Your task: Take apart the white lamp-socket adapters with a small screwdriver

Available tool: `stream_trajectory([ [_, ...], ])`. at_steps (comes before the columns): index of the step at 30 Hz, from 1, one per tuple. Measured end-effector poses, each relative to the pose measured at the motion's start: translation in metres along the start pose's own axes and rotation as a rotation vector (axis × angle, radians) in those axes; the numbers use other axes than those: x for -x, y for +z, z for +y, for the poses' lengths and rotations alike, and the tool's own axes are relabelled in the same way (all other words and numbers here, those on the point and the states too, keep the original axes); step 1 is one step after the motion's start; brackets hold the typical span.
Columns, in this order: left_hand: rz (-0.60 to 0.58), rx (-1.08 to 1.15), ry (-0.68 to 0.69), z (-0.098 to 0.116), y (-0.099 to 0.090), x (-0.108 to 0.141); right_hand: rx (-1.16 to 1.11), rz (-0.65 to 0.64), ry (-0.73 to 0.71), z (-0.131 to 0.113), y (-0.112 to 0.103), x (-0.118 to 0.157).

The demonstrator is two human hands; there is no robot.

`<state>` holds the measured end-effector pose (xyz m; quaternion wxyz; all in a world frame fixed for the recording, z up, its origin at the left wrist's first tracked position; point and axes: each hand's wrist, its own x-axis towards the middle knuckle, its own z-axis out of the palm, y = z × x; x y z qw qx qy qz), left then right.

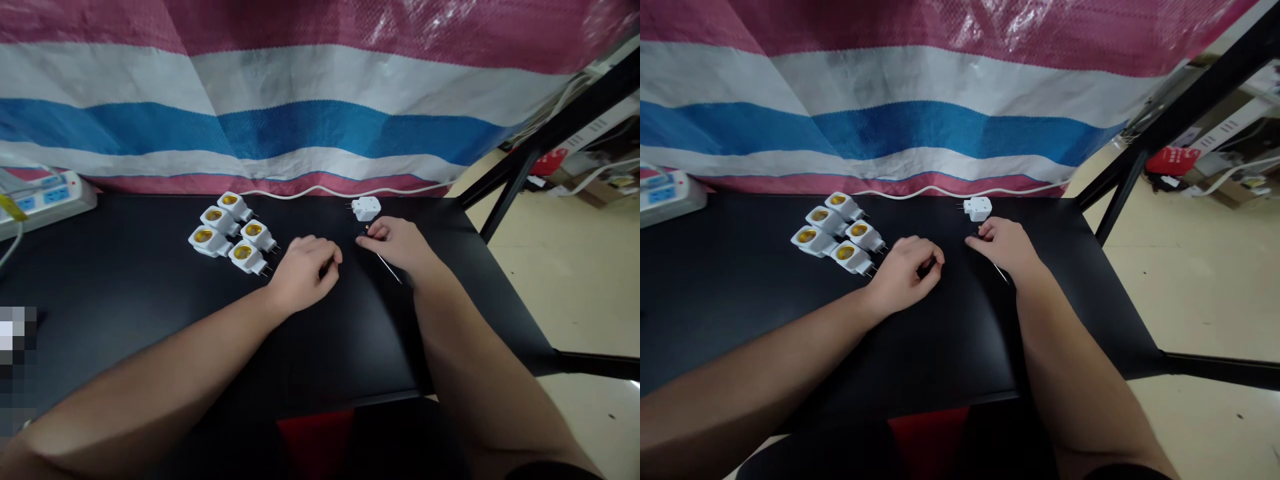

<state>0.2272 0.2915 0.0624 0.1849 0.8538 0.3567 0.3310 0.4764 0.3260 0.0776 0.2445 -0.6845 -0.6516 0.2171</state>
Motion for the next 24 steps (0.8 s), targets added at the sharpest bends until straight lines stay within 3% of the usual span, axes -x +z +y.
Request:
stream_trajectory([
  [5,0.19,-0.497,-0.087,0.008,-0.023,-0.005,0.021,-0.104,-0.038,-0.005,0.0,0.005],
  [8,0.255,-0.623,-0.286,-0.001,-0.049,-0.004,0.016,-0.126,-0.153,-0.004,0.001,0.004],
  [10,0.267,-0.65,-0.442,-0.013,-0.064,0.001,-0.023,-0.131,-0.211,-0.004,0.001,0.005],
  [15,0.117,-0.588,-0.569,-0.034,-0.077,0.013,-0.169,-0.115,-0.254,-0.012,0.003,0.016],
  [17,0.088,-0.587,-0.552,-0.034,-0.075,0.012,-0.275,-0.175,-0.271,-0.019,0.007,0.022],
  [20,0.167,-0.498,-0.418,-0.029,-0.07,0.009,-0.53,-0.228,-0.251,-0.034,0.011,0.023],
  [24,0.231,-0.175,-0.141,-0.019,-0.06,0.008,-0.979,-0.135,-0.203,-0.053,0.014,0.006],
])
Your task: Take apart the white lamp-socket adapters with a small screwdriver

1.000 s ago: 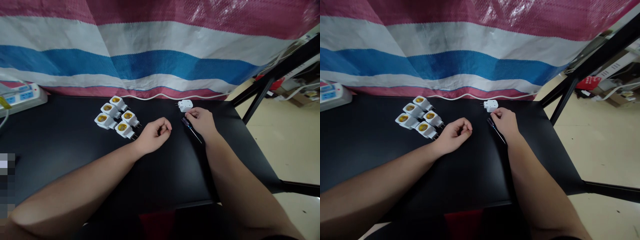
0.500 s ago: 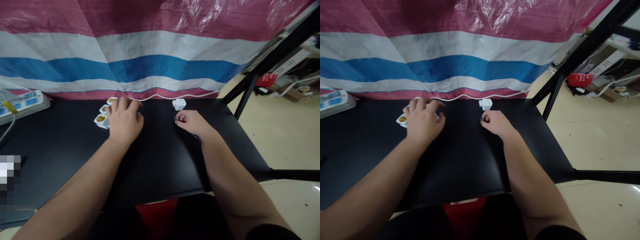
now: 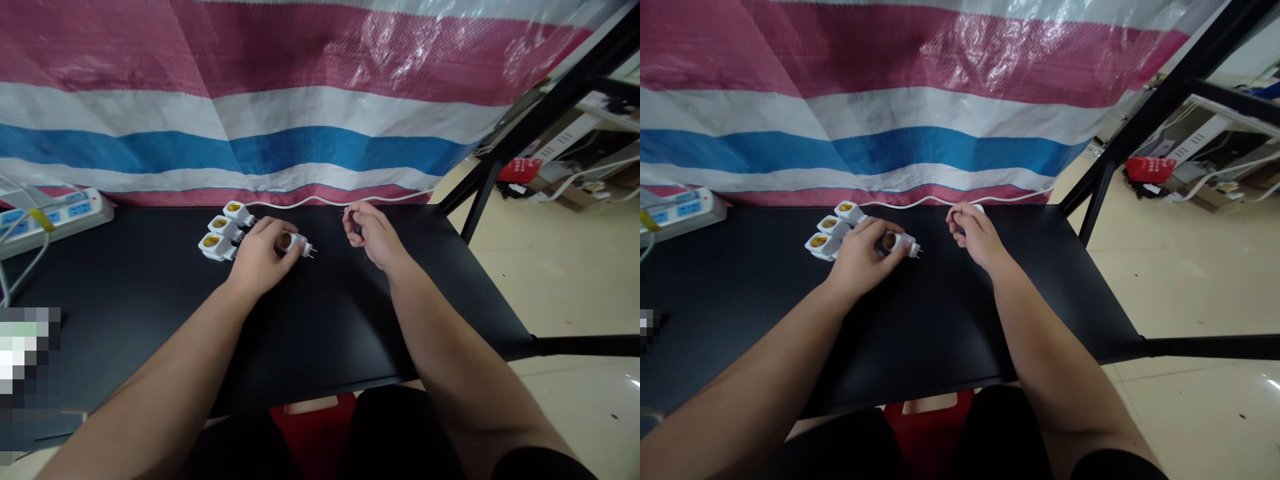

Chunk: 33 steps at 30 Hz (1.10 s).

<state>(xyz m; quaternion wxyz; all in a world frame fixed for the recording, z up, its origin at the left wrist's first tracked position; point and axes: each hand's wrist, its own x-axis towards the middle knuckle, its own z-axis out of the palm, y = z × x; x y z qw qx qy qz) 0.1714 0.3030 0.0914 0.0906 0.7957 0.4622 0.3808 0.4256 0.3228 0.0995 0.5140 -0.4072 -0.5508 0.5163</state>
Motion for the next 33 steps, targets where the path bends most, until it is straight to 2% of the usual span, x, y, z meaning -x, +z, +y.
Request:
stream_trajectory([
  [4,-0.06,0.146,0.228,0.015,0.007,0.006,-0.2,0.13,-0.095,0.004,0.007,-0.021],
  [7,-0.124,0.214,0.348,0.023,0.01,0.01,-0.298,0.185,-0.137,0.011,0.008,-0.022],
  [10,-0.161,0.366,0.303,0.025,0.016,0.012,-0.371,0.202,-0.131,0.009,0.003,-0.012],
  [16,-0.254,0.522,0.257,0.019,0.036,0.017,-0.468,0.138,-0.06,-0.016,-0.007,0.015],
  [20,-0.359,0.534,0.28,0.016,0.044,0.019,-0.469,0.072,-0.039,-0.019,-0.003,0.02],
  [23,-0.455,0.5,0.257,0.015,0.045,0.019,-0.38,0.069,0.021,-0.016,0.002,0.02],
  [25,-0.459,0.501,0.235,0.014,0.044,0.019,-0.313,0.073,0.039,-0.016,0.005,0.02],
  [28,-0.43,0.505,0.241,0.012,0.044,0.017,-0.262,0.068,-0.014,-0.019,0.011,0.023],
  [33,-0.448,0.502,0.209,0.01,0.046,0.016,-0.335,0.008,-0.104,-0.023,0.021,0.028],
])
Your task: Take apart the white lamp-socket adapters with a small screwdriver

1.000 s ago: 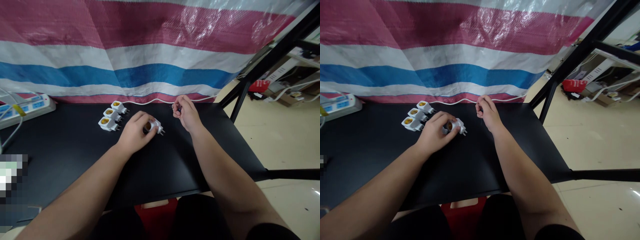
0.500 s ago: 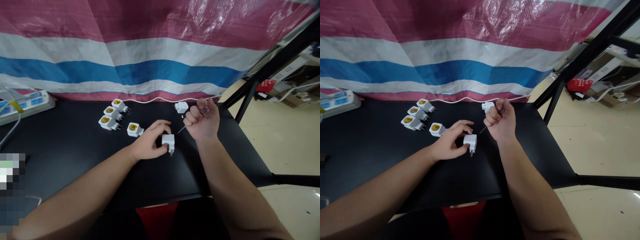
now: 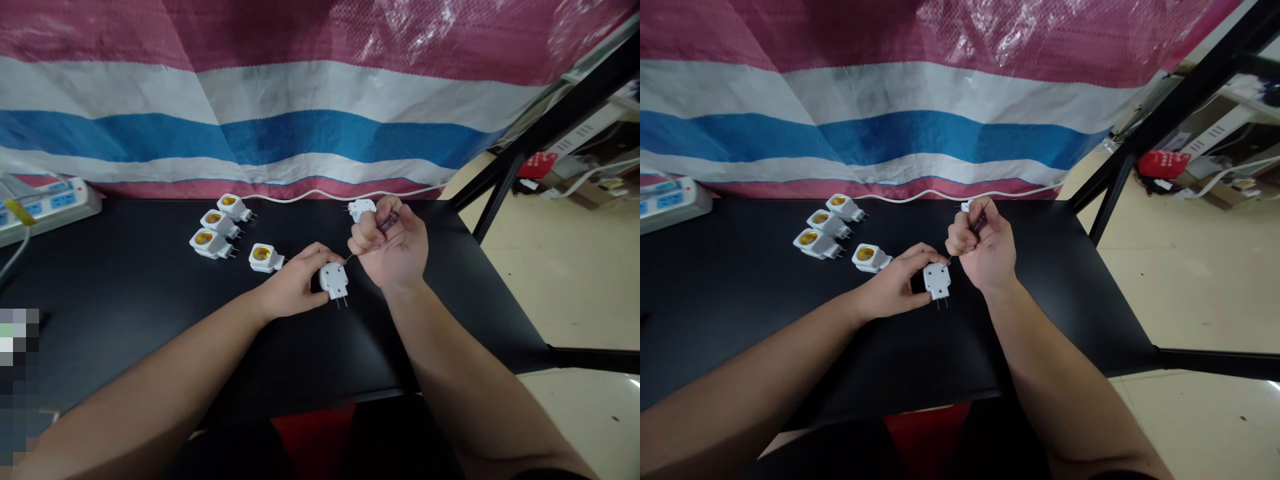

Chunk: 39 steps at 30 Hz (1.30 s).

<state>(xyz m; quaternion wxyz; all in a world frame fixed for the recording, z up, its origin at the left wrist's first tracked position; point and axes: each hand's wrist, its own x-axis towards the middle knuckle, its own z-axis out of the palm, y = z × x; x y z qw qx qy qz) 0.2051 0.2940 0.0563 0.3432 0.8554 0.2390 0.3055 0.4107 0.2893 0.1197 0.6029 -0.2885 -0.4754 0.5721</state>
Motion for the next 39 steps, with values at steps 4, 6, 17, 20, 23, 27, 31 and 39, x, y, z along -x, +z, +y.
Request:
stream_trajectory([
  [4,-0.004,0.014,0.009,0.0,0.001,0.0,-0.07,-0.054,0.011,0.001,0.006,0.003],
  [6,-0.014,0.017,0.012,0.001,0.001,0.0,-0.059,-0.08,0.022,0.001,0.008,0.004],
  [17,-0.01,0.056,0.013,0.002,0.0,-0.001,-0.044,-0.137,-0.036,0.005,0.007,0.004],
  [20,-0.01,0.054,0.005,0.002,0.0,0.0,-0.011,-0.09,-0.081,0.009,0.009,0.003],
  [23,-0.012,0.047,0.005,0.002,0.0,0.0,0.02,-0.095,-0.109,0.011,0.009,0.004],
  [27,-0.03,0.037,0.01,0.002,-0.001,0.001,-0.008,-0.178,-0.088,0.012,0.008,0.008],
  [31,-0.039,0.024,0.015,0.002,-0.002,0.0,-0.02,-0.219,-0.052,0.017,0.008,0.009],
  [39,-0.027,0.044,0.003,0.002,-0.002,0.0,-0.035,-0.007,-0.163,0.009,0.009,0.005],
])
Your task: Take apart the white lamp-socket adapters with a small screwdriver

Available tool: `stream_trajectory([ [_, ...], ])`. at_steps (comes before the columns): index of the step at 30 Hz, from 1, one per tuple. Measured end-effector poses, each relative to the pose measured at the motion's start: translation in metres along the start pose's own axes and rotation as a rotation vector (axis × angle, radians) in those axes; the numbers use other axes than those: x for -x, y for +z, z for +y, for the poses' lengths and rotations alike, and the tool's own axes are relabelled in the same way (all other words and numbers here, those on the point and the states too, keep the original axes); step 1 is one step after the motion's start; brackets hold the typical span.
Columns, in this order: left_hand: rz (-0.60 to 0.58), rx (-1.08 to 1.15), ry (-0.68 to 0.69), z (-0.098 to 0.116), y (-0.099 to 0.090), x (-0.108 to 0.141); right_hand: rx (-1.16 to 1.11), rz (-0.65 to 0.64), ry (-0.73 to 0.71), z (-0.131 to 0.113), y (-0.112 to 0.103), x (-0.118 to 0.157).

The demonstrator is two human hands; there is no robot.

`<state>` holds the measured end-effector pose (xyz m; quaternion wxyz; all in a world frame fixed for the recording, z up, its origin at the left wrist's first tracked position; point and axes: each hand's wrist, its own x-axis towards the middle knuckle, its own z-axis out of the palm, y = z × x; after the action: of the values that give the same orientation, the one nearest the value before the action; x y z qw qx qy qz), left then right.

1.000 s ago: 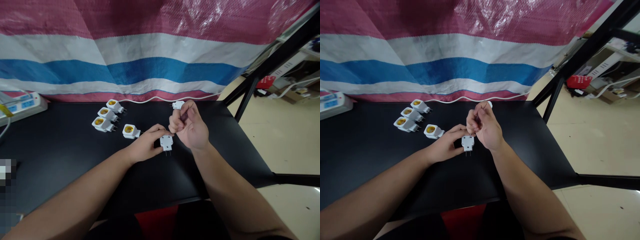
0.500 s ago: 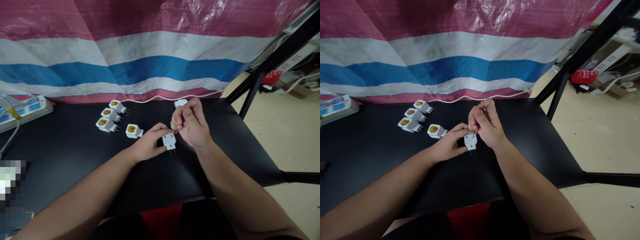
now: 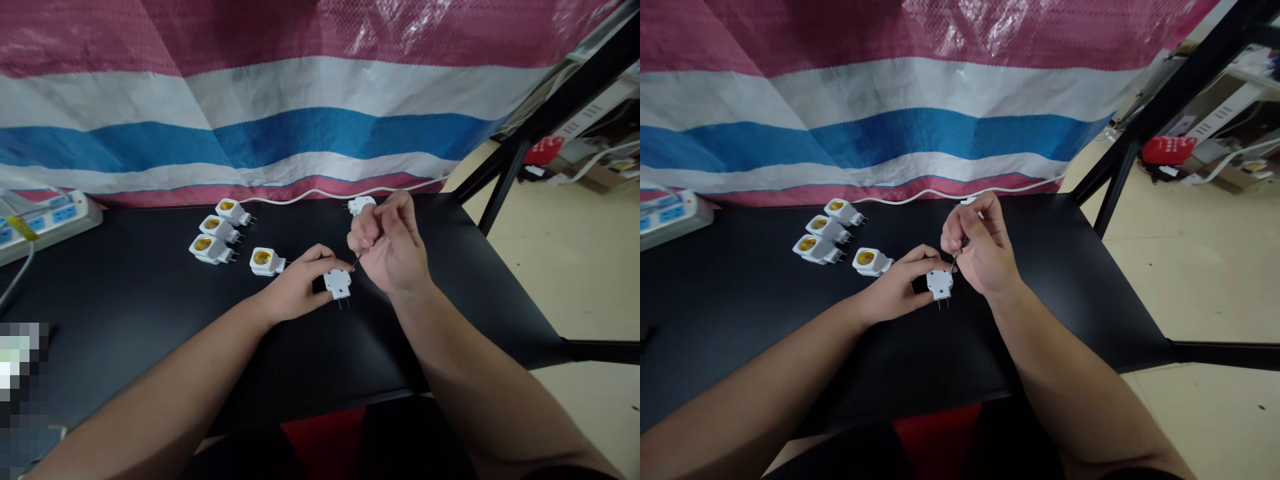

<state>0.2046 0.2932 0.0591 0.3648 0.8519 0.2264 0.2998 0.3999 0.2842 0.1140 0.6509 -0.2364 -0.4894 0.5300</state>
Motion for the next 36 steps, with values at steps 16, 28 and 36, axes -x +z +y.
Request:
stream_trajectory([
  [16,-0.041,0.017,0.034,0.0,0.001,0.0,0.134,0.188,-0.141,0.013,0.013,0.006],
  [28,-0.091,0.015,0.047,-0.003,0.0,0.002,0.066,0.055,-0.148,0.024,0.007,0.008],
  [36,-0.075,0.054,0.05,-0.002,0.0,0.001,0.044,-0.145,-0.037,0.021,-0.002,0.006],
])
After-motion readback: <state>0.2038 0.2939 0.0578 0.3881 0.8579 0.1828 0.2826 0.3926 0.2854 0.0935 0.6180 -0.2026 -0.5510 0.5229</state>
